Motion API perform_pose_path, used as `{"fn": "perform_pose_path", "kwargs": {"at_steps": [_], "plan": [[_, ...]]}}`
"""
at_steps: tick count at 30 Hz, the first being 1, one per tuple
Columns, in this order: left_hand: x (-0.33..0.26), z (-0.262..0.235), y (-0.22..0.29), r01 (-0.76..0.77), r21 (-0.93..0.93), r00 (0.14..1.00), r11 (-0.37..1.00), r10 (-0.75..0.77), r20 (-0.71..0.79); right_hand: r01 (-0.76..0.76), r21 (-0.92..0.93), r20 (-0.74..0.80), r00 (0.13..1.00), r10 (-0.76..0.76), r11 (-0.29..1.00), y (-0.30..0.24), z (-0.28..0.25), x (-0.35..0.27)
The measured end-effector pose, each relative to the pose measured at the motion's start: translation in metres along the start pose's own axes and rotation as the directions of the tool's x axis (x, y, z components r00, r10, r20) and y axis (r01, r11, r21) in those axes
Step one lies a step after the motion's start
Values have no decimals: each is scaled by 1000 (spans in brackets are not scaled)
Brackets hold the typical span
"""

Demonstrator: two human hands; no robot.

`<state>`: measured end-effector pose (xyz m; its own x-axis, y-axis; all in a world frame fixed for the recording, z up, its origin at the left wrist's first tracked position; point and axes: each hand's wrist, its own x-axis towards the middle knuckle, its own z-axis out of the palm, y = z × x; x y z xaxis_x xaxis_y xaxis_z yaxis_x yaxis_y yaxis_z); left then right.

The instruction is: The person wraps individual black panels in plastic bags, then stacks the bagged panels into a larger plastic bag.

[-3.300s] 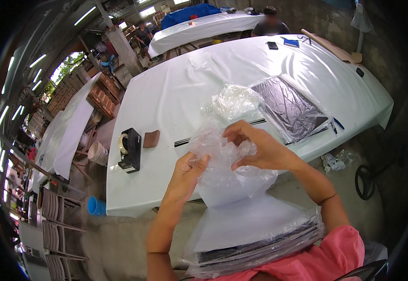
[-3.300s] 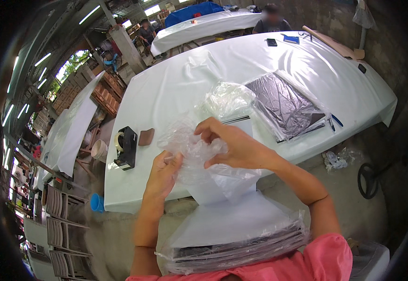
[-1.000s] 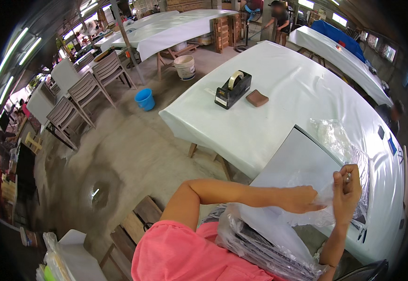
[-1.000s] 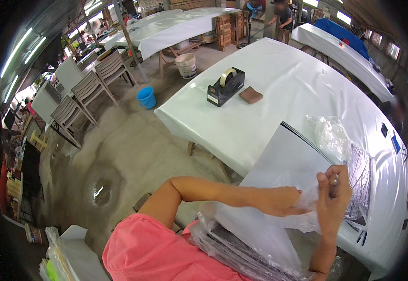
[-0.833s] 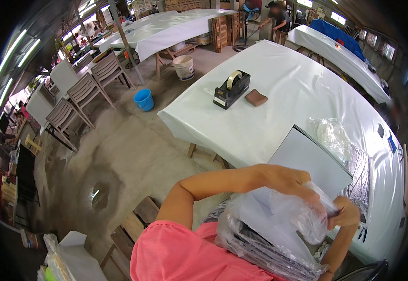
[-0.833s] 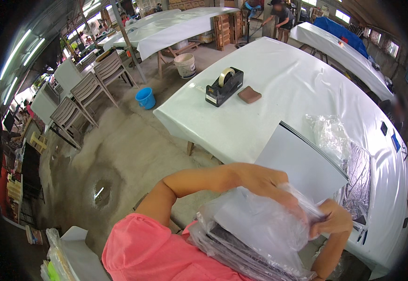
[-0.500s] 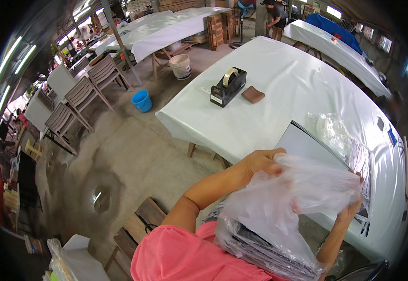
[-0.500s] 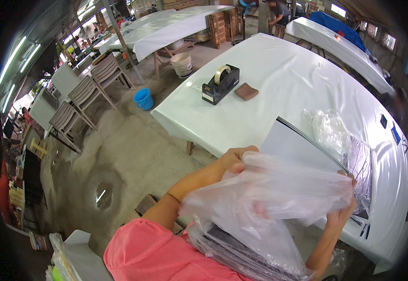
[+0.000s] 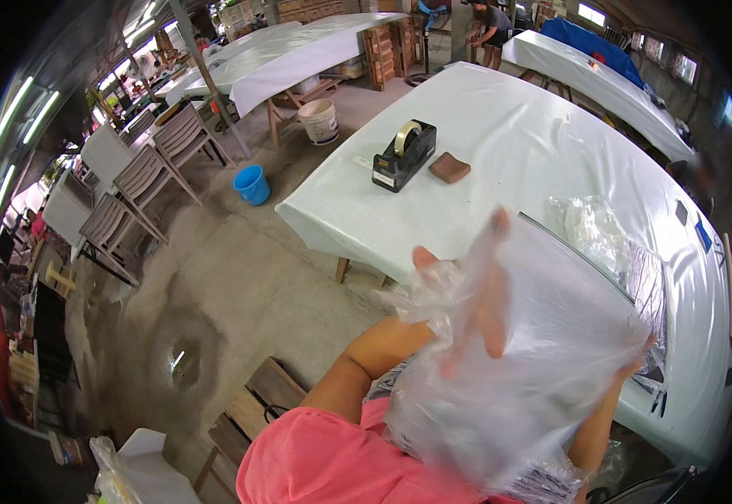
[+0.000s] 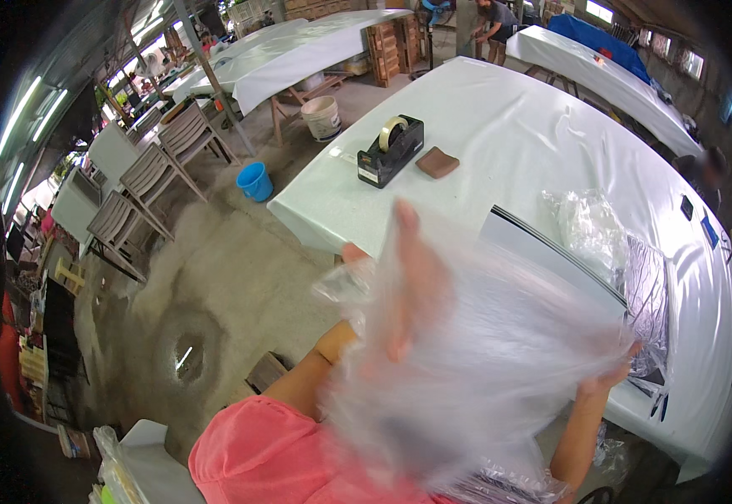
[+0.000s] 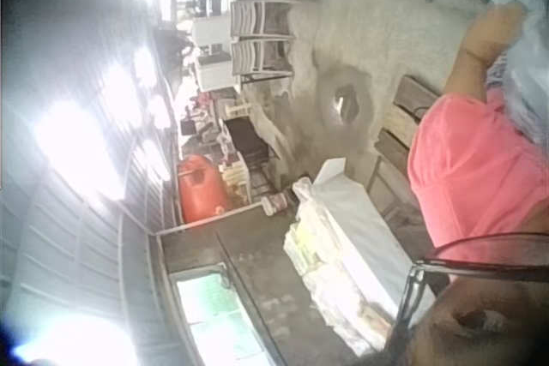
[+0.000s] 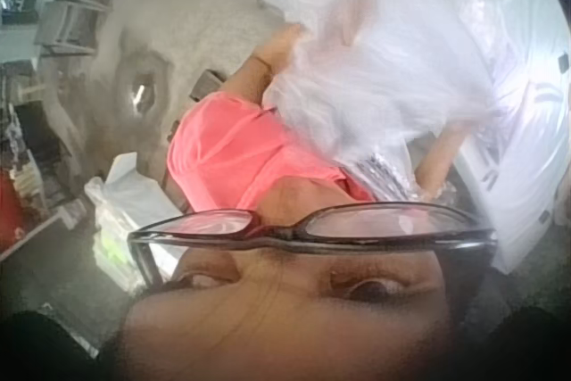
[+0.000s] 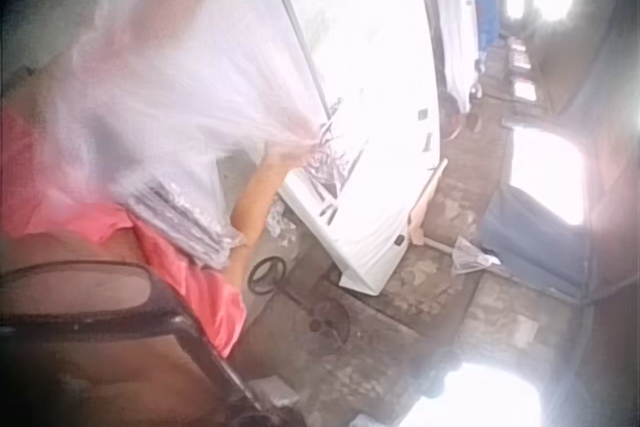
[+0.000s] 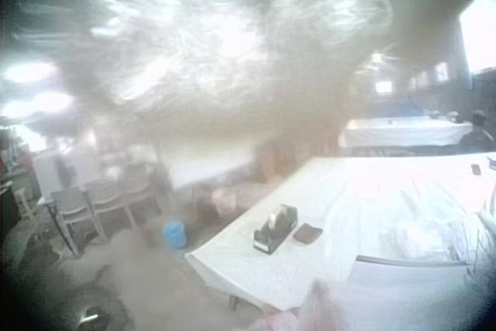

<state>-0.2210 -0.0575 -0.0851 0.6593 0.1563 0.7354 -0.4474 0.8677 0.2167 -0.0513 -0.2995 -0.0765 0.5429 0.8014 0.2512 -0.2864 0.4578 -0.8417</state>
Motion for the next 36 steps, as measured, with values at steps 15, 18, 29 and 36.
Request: {"fn": "perform_pose_path", "kwargs": {"at_steps": [15,18,29,36], "plan": [[7,22,11,937,318,144,145,-989,28,-164,-337,286,920,267,927,-23,-22,-28],[22,42,19,921,362,156,141,-988,-14,20,203,154,987,-52,979,-23,-56,-7],[12,25,12,849,526,49,-53,-983,-178,197,39,50,979,-199,980,-14,-150,-1],[23,40,18,867,487,24,108,-984,175,153,-278,-107,976,-189,948,-19,-101,1]]}}
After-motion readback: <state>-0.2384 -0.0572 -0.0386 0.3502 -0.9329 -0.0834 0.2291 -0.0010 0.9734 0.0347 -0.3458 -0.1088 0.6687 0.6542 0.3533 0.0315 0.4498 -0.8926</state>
